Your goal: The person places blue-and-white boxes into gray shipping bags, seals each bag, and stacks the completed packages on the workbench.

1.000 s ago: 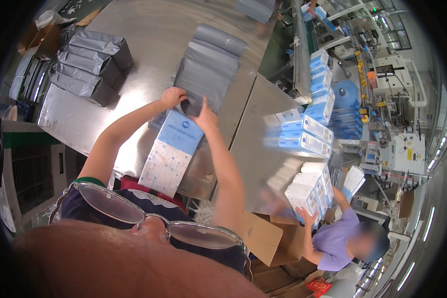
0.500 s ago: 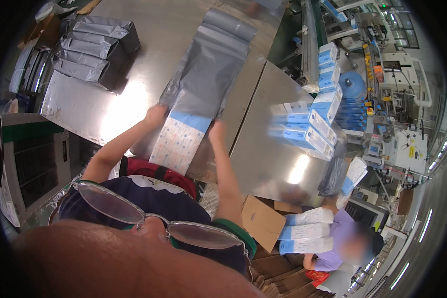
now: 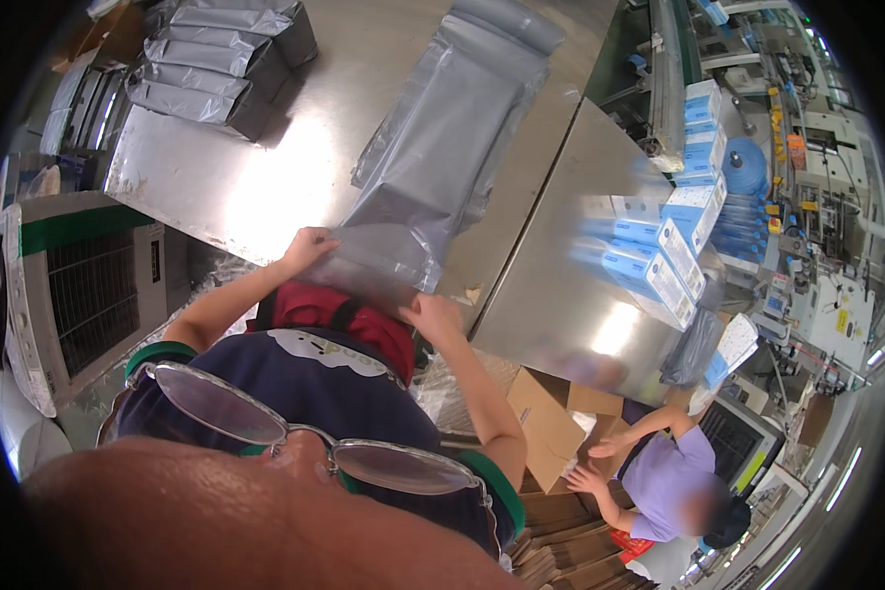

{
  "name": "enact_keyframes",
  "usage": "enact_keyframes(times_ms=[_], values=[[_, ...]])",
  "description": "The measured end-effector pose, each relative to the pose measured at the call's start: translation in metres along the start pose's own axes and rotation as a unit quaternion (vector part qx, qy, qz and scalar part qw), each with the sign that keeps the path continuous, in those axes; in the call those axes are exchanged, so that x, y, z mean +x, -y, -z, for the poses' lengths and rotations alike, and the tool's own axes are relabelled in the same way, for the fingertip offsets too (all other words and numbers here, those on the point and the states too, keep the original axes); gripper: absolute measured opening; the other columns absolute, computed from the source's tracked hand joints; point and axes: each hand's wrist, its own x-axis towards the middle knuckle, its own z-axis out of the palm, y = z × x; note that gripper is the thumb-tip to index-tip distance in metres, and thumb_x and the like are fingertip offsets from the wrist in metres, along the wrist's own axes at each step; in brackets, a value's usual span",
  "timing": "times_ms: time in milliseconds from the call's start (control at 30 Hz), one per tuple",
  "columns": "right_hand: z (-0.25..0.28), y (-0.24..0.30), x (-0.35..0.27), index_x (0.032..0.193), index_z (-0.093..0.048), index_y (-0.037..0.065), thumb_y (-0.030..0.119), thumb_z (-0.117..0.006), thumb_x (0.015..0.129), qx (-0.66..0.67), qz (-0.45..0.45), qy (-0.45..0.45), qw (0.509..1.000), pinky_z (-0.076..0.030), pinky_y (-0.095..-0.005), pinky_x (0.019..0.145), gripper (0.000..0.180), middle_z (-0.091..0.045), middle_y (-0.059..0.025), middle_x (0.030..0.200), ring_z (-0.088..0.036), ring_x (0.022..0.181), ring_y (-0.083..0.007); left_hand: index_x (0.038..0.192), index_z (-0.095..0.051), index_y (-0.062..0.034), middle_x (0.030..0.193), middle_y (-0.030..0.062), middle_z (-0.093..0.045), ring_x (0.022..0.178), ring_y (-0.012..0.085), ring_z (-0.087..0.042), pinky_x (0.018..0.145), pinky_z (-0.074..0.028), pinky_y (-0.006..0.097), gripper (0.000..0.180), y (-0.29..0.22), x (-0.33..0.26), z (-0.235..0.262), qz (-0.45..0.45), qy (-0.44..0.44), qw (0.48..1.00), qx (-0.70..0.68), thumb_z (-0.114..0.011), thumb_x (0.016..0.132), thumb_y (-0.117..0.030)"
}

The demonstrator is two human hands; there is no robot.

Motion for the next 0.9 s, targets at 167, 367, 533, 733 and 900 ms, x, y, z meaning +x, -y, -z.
enact_keyframes(times_ms=[167, 367, 533, 733, 900], values=[[-0.013, 0.073, 0.066, 0.073, -0.054, 0.003, 0.013, -0.061, 0.066, 0.351, 0.130, -0.239, 0.896, -0.039, -0.0251, 0.051, 0.014, -0.048, -0.0068, 0.061, -0.048, 0.054, -0.0170, 0.068, -0.055, 0.0005, 0.059, 0.0018, -0.055, 0.055, 0.0065, -0.047, 0.051, -0.038, 0.023, 0.013, 0.013, -0.016, -0.017, 0.009, 0.040, 0.967, -0.252, -0.053, 0.075, -0.011], [-0.048, 0.070, 0.097, 0.064, -0.051, -0.001, 0.006, -0.060, 0.068, 0.411, 0.138, -0.351, 0.830, -0.035, -0.0239, 0.049, 0.011, -0.045, -0.0055, 0.058, -0.042, 0.051, -0.0130, 0.072, -0.055, 0.0006, 0.062, 0.0017, -0.055, 0.059, 0.0071, -0.049, 0.057, -0.039, 0.021, 0.013, 0.005, -0.002, -0.015, 0.015, 0.104, 0.940, -0.323, -0.050, 0.077, -0.010], [-0.132, -0.089, -0.099, 0.076, -0.053, 0.000, 0.010, -0.050, 0.069, -0.060, 0.094, -0.026, 0.993, -0.040, -0.0385, 0.053, 0.012, -0.053, -0.0174, 0.064, -0.051, 0.059, -0.0335, 0.090, -0.052, -0.0030, 0.089, 0.0070, -0.053, 0.078, 0.0154, -0.050, 0.067, -0.039, 0.027, 0.020, 0.020, -0.005, 0.000, -0.114, 0.016, 0.993, -0.003, -0.052, 0.070, -0.006], [0.024, -0.034, -0.018, 0.111, -0.044, 0.014, 0.008, -0.046, 0.068, -0.169, 0.173, -0.183, 0.953, -0.037, -0.0329, 0.067, 0.043, -0.049, -0.0065, 0.086, -0.050, 0.074, -0.0205, 0.101, -0.046, -0.0065, 0.115, 0.0084, -0.039, 0.107, 0.0228, -0.037, 0.092, -0.027, 0.041, 0.039, -0.052, 0.033, 0.041, -0.528, 0.000, 0.730, 0.433, -0.049, 0.062, -0.003], [0.032, -0.065, 0.060, 0.091, -0.056, 0.010, 0.009, -0.049, 0.065, -0.166, 0.274, -0.231, 0.919, -0.035, -0.0292, 0.058, 0.027, -0.049, -0.0038, 0.070, -0.049, 0.066, -0.0176, 0.077, -0.058, -0.0036, 0.074, 0.0095, -0.057, 0.080, 0.0209, -0.055, 0.082, -0.037, 0.035, 0.019, -0.051, 0.072, 0.042, -0.503, -0.032, 0.845, 0.180, -0.051, 0.060, -0.003]])
